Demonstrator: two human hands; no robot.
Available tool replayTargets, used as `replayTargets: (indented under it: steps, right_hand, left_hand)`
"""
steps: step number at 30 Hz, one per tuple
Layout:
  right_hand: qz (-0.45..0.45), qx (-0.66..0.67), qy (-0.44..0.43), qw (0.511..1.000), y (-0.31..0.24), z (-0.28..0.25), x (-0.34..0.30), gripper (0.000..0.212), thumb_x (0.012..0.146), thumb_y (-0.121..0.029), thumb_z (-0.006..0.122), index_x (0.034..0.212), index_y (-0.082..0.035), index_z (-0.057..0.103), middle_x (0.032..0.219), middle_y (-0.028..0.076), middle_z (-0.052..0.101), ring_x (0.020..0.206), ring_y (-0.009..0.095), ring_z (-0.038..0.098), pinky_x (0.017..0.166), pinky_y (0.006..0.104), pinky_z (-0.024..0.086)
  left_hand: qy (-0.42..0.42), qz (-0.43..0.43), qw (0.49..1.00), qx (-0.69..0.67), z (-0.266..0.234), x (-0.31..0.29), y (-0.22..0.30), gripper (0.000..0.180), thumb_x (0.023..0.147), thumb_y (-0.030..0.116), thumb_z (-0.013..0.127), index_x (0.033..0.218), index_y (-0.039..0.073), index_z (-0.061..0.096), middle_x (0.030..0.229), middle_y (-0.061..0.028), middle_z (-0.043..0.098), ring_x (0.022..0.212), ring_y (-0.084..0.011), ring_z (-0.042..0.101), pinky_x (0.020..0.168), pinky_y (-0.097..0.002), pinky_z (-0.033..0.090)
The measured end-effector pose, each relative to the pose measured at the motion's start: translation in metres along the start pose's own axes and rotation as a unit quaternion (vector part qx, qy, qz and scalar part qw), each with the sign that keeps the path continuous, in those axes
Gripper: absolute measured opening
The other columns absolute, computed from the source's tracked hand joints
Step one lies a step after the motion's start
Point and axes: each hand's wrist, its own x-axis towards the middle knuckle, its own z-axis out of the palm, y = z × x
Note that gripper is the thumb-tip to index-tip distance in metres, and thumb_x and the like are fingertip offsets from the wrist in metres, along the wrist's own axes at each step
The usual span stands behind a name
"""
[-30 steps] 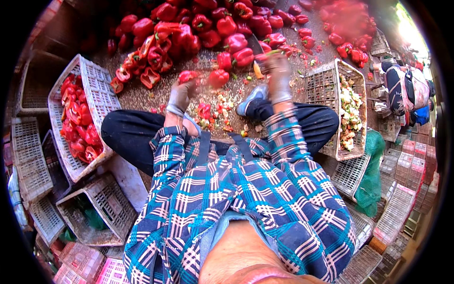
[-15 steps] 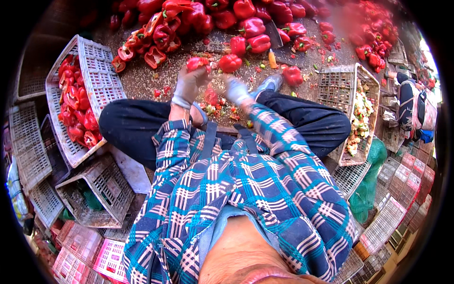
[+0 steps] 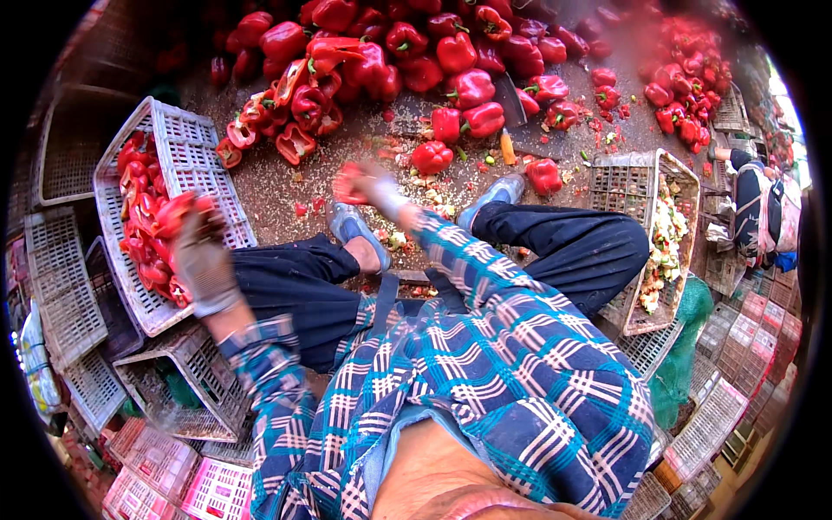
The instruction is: The person removes the cores and seeds from red bell peppers by hand and with a cleaver, then sorts the peppers into plastic crates.
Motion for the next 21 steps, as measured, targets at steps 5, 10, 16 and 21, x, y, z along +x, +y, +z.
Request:
replayTargets:
  steps: [5,10,16,21]
  right_hand:
    - [-0.281,0.055,-0.132,0.949,-0.162,0.176,-0.010,0.062,0.082,-0.028,0.071,0.133,0.001,0.054,0.119,0.024,0.064,0.112,0.033,0.063,0.097,0.0392,0.050]
    - [-0.364,-0.015,-0.137,0.921,-0.195,0.203,-0.039,0.068,0.082,-0.036,0.068,0.137,0.001,0.051,0.120,0.029,0.064,0.114,0.042,0.063,0.098,0.0438,0.049]
    - [-0.262,-0.249,-0.057,0.931,-0.081,0.069,0.016,0.058,0.087,-0.040,0.061,0.132,-0.003,0.059,0.126,0.023,0.065,0.118,0.036,0.062,0.098,0.0420,0.048]
    - [-0.109,-0.268,0.002,0.957,-0.018,-0.006,0.000,0.055,0.087,-0.042,0.059,0.125,-0.001,0.064,0.121,0.024,0.066,0.116,0.039,0.062,0.098,0.0425,0.047]
  left_hand:
    - [0.036,0.279,0.876,0.391,-0.162,0.053,0.078,0.028,0.097,0.013,0.063,0.120,-0.003,0.064,0.098,-0.0082,0.067,0.078,-0.0142,0.063,0.069,-0.0268,0.055]
    - [0.194,-0.006,0.972,0.130,-0.210,0.078,0.050,0.080,0.093,0.017,0.069,0.155,0.022,0.019,0.119,-0.0123,0.057,0.083,-0.0248,0.064,0.065,-0.0388,0.056]
    - [0.118,0.092,0.957,0.250,-0.125,0.079,-0.001,0.064,0.092,0.019,0.071,0.148,0.006,0.042,0.131,-0.0119,0.058,0.103,-0.0234,0.063,0.077,-0.0329,0.053]
    - [-0.110,0.152,0.895,0.405,-0.013,0.078,-0.050,0.049,0.092,0.024,0.070,0.136,0.005,0.057,0.123,-0.0120,0.066,0.109,-0.0235,0.064,0.091,-0.0350,0.052]
